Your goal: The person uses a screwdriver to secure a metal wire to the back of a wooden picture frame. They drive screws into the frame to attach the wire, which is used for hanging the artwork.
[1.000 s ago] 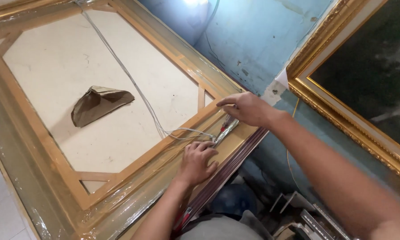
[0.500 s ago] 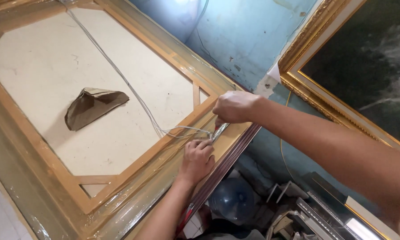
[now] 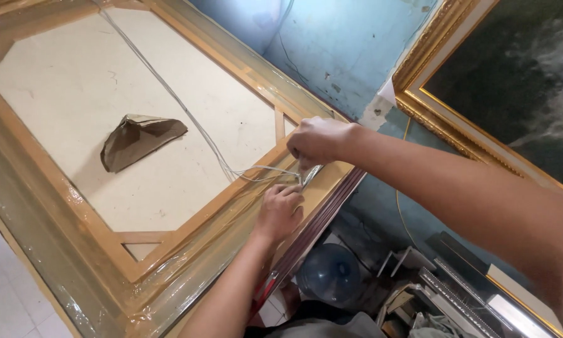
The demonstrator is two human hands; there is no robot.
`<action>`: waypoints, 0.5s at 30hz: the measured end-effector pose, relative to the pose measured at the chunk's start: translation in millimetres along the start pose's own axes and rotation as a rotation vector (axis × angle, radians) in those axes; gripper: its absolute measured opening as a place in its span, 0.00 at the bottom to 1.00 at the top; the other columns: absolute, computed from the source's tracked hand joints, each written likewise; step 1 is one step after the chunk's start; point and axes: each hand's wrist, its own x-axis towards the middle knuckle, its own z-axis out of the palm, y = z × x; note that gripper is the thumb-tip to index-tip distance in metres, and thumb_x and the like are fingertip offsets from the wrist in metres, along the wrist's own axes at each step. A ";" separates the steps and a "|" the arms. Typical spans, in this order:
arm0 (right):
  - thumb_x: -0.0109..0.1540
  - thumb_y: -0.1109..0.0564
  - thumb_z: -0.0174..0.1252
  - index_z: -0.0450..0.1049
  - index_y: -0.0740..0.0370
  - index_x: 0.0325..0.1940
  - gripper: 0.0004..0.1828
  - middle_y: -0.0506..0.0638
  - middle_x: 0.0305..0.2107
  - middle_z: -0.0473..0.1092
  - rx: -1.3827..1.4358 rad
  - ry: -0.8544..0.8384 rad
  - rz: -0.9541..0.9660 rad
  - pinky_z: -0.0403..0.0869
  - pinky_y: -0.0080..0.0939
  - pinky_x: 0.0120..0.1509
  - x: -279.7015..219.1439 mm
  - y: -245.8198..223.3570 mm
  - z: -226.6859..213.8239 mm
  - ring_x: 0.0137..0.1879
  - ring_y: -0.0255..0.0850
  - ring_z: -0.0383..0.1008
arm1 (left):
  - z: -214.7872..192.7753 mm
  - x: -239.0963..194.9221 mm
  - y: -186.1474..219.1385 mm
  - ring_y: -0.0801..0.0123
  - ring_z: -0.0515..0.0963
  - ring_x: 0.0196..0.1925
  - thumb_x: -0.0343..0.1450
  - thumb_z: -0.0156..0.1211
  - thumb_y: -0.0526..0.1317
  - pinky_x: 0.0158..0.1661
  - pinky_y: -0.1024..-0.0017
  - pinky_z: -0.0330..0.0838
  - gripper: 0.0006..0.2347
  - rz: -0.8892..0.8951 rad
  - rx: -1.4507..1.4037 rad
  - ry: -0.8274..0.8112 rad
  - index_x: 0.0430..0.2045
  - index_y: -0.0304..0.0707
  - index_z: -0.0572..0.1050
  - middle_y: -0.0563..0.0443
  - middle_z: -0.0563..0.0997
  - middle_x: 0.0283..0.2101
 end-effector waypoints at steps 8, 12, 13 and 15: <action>0.58 0.43 0.44 0.69 0.62 0.34 0.20 0.53 0.22 0.71 -0.098 -0.220 -0.122 0.73 0.46 0.43 -18.6 -14.3 -25.0 0.32 0.48 0.73 | -2.8 -1.1 1.3 0.67 0.72 0.42 0.54 0.57 0.42 0.43 0.69 0.64 0.07 -0.057 -0.015 -0.063 0.23 0.53 0.74 0.65 0.76 0.40; 0.58 0.43 0.47 0.70 0.59 0.32 0.17 0.54 0.26 0.71 -0.003 -0.265 -0.158 0.73 0.47 0.43 -30.3 -7.2 -29.4 0.38 0.50 0.73 | -7.5 2.9 5.8 0.69 0.72 0.43 0.54 0.57 0.42 0.44 0.71 0.64 0.07 -0.094 -0.026 -0.075 0.22 0.55 0.74 0.68 0.76 0.41; 0.58 0.43 0.47 0.70 0.59 0.32 0.17 0.54 0.26 0.71 -0.009 -0.261 -0.160 0.73 0.47 0.43 -32.3 -4.2 -29.0 0.38 0.50 0.73 | -7.0 3.2 5.0 0.69 0.72 0.43 0.54 0.57 0.42 0.44 0.71 0.64 0.07 -0.093 -0.022 -0.069 0.22 0.55 0.74 0.68 0.76 0.41; 0.60 0.45 0.45 0.67 0.60 0.35 0.16 0.59 0.31 0.70 -0.016 -0.223 -0.260 0.72 0.49 0.45 -38.5 0.9 -27.3 0.41 0.54 0.72 | -5.5 1.5 5.5 0.69 0.72 0.42 0.54 0.56 0.42 0.43 0.70 0.65 0.07 -0.100 -0.010 -0.088 0.23 0.55 0.73 0.68 0.76 0.41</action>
